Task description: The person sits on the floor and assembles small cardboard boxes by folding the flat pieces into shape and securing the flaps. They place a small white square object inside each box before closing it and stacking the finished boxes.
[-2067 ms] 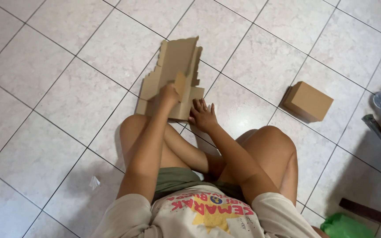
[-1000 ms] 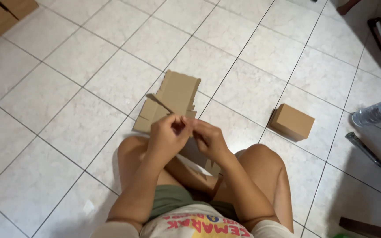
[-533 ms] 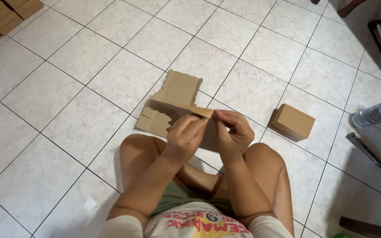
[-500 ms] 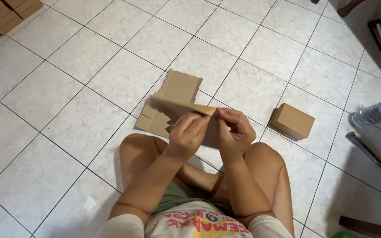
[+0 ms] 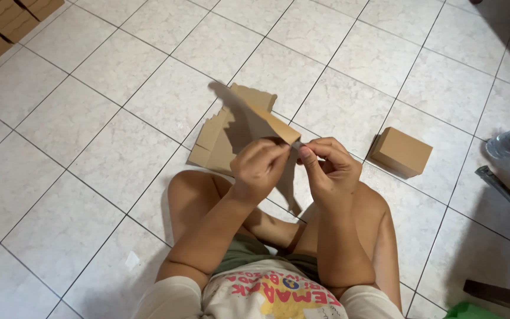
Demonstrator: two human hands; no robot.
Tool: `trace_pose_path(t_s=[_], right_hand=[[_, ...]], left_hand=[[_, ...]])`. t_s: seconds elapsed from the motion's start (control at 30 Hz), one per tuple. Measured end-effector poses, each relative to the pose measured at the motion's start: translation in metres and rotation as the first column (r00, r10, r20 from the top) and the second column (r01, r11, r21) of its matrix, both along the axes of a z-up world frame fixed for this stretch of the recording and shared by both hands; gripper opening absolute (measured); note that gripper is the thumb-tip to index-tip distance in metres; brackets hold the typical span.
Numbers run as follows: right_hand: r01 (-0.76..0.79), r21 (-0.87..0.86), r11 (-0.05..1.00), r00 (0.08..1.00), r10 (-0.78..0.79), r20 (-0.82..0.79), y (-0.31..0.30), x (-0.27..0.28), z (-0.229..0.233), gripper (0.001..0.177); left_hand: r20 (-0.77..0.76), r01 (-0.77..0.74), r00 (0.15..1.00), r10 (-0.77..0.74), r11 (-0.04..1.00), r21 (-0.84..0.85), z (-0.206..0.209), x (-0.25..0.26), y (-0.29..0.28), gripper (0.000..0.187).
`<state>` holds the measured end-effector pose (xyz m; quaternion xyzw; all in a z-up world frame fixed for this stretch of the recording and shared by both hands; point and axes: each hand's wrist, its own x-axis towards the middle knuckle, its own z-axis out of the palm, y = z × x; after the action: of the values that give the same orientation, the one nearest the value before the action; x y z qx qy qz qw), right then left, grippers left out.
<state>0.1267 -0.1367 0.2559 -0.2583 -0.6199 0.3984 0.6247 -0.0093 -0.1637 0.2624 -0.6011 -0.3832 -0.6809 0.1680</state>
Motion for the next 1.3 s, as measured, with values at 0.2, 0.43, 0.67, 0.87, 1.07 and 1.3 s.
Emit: trace_pose_path(t_s=[0.2, 0.43, 0.67, 0.87, 1.07, 1.3], right_hand=[[0.123, 0.126, 0.984, 0.979, -0.141, 0.149, -0.006, 0.006, -0.001, 0.006], [0.039, 0.068, 0.997, 0.988, -0.048, 0.147, -0.011, 0.008, -0.003, 0.010], [0.118, 0.116, 0.986, 0.951, -0.146, 0.273, -0.011, 0.004, 0.000, 0.010], [0.107, 0.122, 0.987, 0.919, -0.145, 0.367, -0.017, 0.005, 0.009, 0.024], [0.140, 0.073, 0.987, 0.914, -0.157, 0.375, -0.008, 0.013, -0.013, 0.013], [0.093, 0.094, 0.991, 0.948, -0.118, 0.296, -0.006, 0.016, -0.017, 0.015]], left_hand=[[0.264, 0.306, 0.940, -0.218, 0.880, -0.364, 0.018, -0.003, -0.026, 0.003], [0.542, 0.567, 0.779, -0.317, 0.725, -0.392, 0.013, -0.015, -0.036, 0.007], [0.285, 0.246, 0.951, -0.119, 0.849, -0.467, 0.010, -0.002, -0.033, 0.005], [-0.225, -0.168, 0.968, 0.110, 0.952, -0.258, 0.021, -0.004, -0.028, 0.032], [-0.335, -0.126, 0.942, -0.014, 0.911, -0.392, 0.008, -0.014, -0.028, 0.017], [-0.250, -0.150, 0.968, 0.024, 0.855, -0.497, 0.012, -0.009, -0.033, 0.012]])
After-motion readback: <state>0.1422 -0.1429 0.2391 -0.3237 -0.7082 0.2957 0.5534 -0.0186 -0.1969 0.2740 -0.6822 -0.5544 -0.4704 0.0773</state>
